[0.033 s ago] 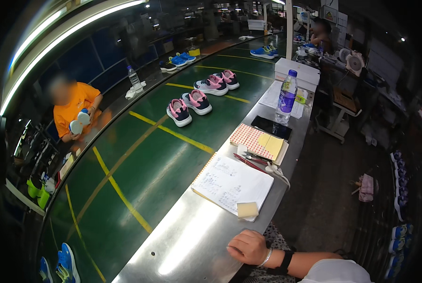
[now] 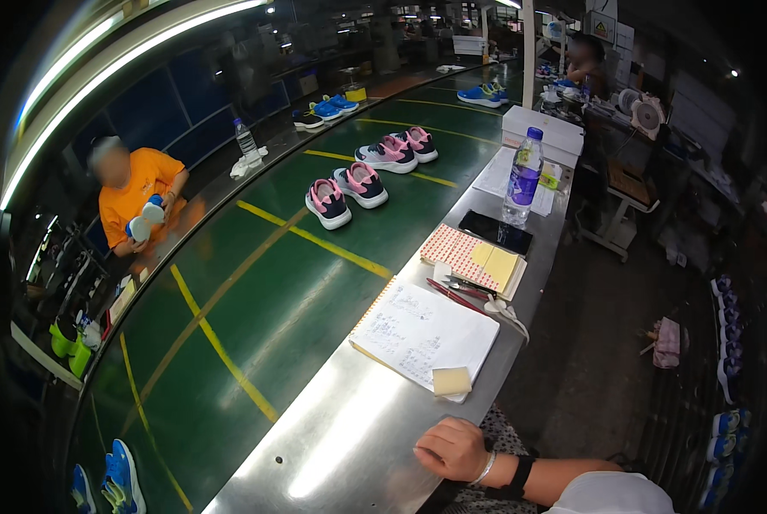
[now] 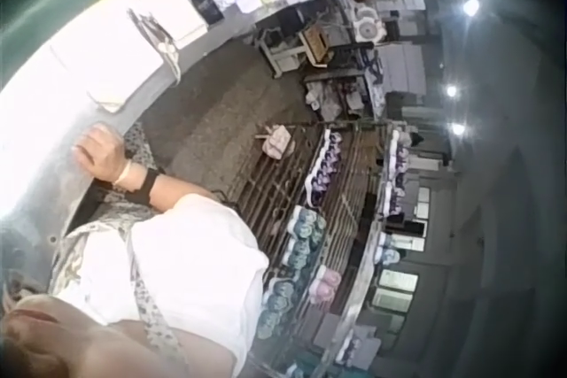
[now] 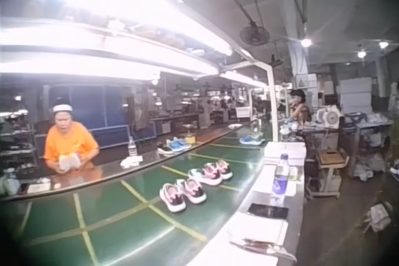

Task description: Inspecting manufactured shoes for quality control on an assembly line.

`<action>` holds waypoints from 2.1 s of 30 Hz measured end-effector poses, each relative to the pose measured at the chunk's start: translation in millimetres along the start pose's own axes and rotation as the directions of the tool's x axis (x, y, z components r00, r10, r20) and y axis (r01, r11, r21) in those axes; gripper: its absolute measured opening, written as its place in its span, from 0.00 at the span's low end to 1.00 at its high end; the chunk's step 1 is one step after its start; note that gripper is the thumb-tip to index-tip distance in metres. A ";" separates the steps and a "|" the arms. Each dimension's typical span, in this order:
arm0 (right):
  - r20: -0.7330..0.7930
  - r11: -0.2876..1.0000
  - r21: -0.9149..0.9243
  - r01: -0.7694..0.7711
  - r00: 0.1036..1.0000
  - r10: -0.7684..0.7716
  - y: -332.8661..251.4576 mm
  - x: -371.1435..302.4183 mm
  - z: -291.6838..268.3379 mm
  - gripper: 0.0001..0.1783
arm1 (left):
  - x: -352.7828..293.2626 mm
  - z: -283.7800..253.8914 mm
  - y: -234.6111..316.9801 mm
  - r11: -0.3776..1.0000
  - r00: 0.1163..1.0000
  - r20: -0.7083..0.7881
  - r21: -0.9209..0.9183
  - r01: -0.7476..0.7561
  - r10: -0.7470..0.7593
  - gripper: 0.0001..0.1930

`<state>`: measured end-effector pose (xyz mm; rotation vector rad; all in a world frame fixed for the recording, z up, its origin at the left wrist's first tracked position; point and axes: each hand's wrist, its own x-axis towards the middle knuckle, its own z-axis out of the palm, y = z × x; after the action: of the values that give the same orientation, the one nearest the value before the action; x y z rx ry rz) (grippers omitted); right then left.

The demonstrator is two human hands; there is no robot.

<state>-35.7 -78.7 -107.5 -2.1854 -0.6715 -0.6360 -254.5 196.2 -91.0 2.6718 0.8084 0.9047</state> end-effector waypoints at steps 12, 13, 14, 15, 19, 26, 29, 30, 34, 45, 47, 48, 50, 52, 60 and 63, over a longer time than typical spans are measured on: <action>-0.009 1.000 0.019 -0.011 1.000 0.012 0.6 1.6 -0.6 0.03 | -2.0 -3.4 1.4 0.994 0.994 0.086 -0.072 0.078 -0.072 0.11; -0.008 1.000 0.019 -0.011 1.000 0.012 1.6 0.3 -0.1 0.03 | -2.1 -3.6 1.4 0.996 0.995 0.089 -0.064 0.059 -0.053 0.10; -0.008 1.000 0.019 -0.011 1.000 0.011 2.2 -0.4 0.3 0.03 | -1.4 -4.3 2.3 0.996 0.995 0.086 -0.062 0.062 -0.057 0.10; -0.006 1.000 0.022 -0.008 1.000 0.008 2.6 -0.6 0.4 0.03 | -0.4 -4.5 4.0 0.995 0.993 0.097 -0.078 0.069 -0.062 0.10; 0.006 1.000 0.009 -0.013 1.000 0.013 0.6 0.4 -1.2 0.03 | 1.2 -5.4 4.1 0.991 0.994 0.102 -0.124 0.055 -0.042 0.10; 0.011 1.000 -0.002 -0.017 1.000 0.017 -1.8 3.4 -2.0 0.03 | 2.5 -8.6 8.1 0.987 0.987 0.135 -0.124 0.105 -0.088 0.10; 0.014 1.000 0.001 -0.022 1.000 0.022 -1.3 2.1 -2.3 0.03 | 2.6 -9.5 9.6 0.981 0.982 0.147 -0.132 0.140 -0.120 0.10; 0.015 1.000 0.003 -0.020 1.000 0.020 -1.3 2.3 -1.9 0.03 | 2.1 -9.2 7.8 0.983 0.983 0.148 -0.136 0.126 -0.106 0.11; 0.013 1.000 0.007 -0.009 1.000 0.009 -1.7 3.3 -2.0 0.02 | -0.3 -8.8 6.2 0.984 0.987 0.133 -0.142 0.112 -0.093 0.10; 0.054 0.997 0.055 -0.054 0.997 0.051 -2.3 9.2 -4.4 0.04 | -1.2 -8.3 8.0 0.991 0.994 0.079 -0.108 0.084 -0.076 0.11; 0.127 0.975 0.151 -0.164 0.981 0.145 -6.7 16.4 -0.8 0.04 | 0.0 -9.2 3.1 0.992 0.993 0.045 -0.062 0.112 -0.110 0.12; 0.167 0.941 0.214 -0.262 0.959 0.230 -10.5 18.6 6.8 0.05 | 0.5 -13.2 0.0 0.983 0.985 0.112 -0.112 0.143 -0.130 0.11; 0.241 0.801 0.315 -0.508 0.860 0.450 1.7 8.2 4.5 0.08 | 6.6 -17.0 0.0 0.945 0.960 0.234 -0.249 0.214 -0.156 0.09; 0.252 0.605 0.492 -0.626 0.767 0.590 7.8 6.9 -8.5 0.08 | 19.0 -22.7 -2.5 0.910 0.945 0.306 -0.350 0.222 -0.113 0.09; 0.261 0.852 0.320 -0.414 0.903 0.341 6.6 -4.3 8.8 0.06 | 157.6 -98.8 -33.4 0.935 0.762 0.576 -0.012 -0.355 0.296 0.20; 0.283 0.949 0.179 -0.261 0.937 0.205 -19.8 10.0 4.8 0.07 | 211.0 -95.1 -81.9 0.943 0.710 0.704 0.239 -0.232 -0.004 0.22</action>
<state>-39.8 -60.8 -94.0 -2.1205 -0.5704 -0.1427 -208.6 384.0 60.3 2.9913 0.6216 -0.2979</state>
